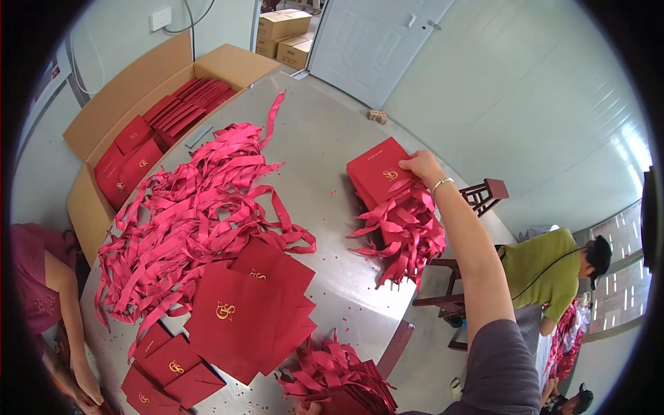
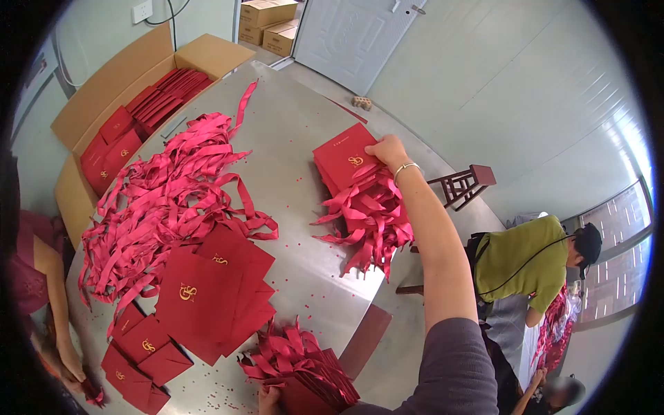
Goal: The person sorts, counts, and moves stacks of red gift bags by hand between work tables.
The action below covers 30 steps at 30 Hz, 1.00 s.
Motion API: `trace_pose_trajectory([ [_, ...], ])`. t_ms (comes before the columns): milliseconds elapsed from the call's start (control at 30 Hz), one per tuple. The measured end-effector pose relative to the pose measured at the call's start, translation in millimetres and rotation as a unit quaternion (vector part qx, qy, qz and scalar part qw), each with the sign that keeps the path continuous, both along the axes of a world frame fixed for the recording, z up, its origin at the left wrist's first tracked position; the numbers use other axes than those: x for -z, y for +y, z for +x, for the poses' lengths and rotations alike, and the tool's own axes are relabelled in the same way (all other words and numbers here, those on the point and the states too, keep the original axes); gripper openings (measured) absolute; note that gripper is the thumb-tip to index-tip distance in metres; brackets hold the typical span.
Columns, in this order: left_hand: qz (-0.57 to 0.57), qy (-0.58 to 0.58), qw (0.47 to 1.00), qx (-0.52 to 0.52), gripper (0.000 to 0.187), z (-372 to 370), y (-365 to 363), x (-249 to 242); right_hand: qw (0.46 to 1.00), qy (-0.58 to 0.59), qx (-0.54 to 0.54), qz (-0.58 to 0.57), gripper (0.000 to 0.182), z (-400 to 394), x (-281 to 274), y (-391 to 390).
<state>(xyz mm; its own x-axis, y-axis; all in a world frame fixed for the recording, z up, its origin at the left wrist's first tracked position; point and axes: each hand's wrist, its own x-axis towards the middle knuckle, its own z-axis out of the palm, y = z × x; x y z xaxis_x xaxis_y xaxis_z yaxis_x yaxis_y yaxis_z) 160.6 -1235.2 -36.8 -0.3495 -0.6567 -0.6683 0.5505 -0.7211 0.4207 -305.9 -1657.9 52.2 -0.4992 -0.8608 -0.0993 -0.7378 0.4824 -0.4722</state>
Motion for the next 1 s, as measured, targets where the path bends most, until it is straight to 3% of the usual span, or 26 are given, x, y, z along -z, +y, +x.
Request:
trace_pose_trajectory([
  [33,0.001,0.001,1.000,0.002,0.072,-2,2,0,1.000,-0.001,0.001,-0.002,0.043,-6,2,0],
  [100,0.001,0.003,1.000,0.003,0.072,-5,5,2,0.981,-0.186,0.037,-0.040,0.038,-1,-3,3],
  [133,0.003,0.007,1.000,0.005,0.071,-4,8,4,0.981,-0.185,0.039,-0.041,0.038,1,-4,5],
  [200,0.009,0.016,1.000,0.006,0.071,-4,15,8,0.997,0.052,-0.021,-0.053,0.047,-2,-1,7],
  [233,0.017,0.028,0.999,0.005,0.071,-5,18,8,0.997,0.072,-0.023,-0.031,0.046,-3,1,7],
  [333,-0.047,-0.009,0.999,-0.012,0.062,-11,0,-22,0.996,0.087,-0.022,0.001,0.047,7,-2,12],
  [467,-0.043,-0.027,0.999,0.015,0.058,-6,6,-10,0.996,0.020,-0.053,0.064,0.050,23,-14,13],
  [567,-0.031,-0.009,0.999,0.012,0.058,-4,15,3,0.984,0.120,-0.058,0.117,0.051,26,4,7],
  [700,0.014,-0.058,0.998,0.025,0.059,-4,23,17,0.983,0.117,-0.048,0.132,0.054,22,14,1],
  [800,-0.013,-0.059,0.998,0.023,0.060,-6,11,1,0.997,0.046,-0.029,0.058,0.037,21,10,1],
  [867,-0.041,-0.047,0.998,0.028,0.061,-4,6,-5,0.989,-0.150,-0.006,0.018,0.029,30,-11,8],
  [900,-0.028,-0.032,0.999,0.031,0.062,-3,6,-2,0.989,-0.150,-0.004,0.016,0.029,34,-22,13],
  [967,-0.018,-0.020,0.999,0.033,0.063,-3,4,-11,0.906,-0.422,0.004,-0.008,0.031,41,-45,22],
  [1000,-0.026,-0.041,0.998,0.030,0.062,-3,1,-16,0.905,-0.424,0.002,-0.012,0.031,45,-57,28],
])
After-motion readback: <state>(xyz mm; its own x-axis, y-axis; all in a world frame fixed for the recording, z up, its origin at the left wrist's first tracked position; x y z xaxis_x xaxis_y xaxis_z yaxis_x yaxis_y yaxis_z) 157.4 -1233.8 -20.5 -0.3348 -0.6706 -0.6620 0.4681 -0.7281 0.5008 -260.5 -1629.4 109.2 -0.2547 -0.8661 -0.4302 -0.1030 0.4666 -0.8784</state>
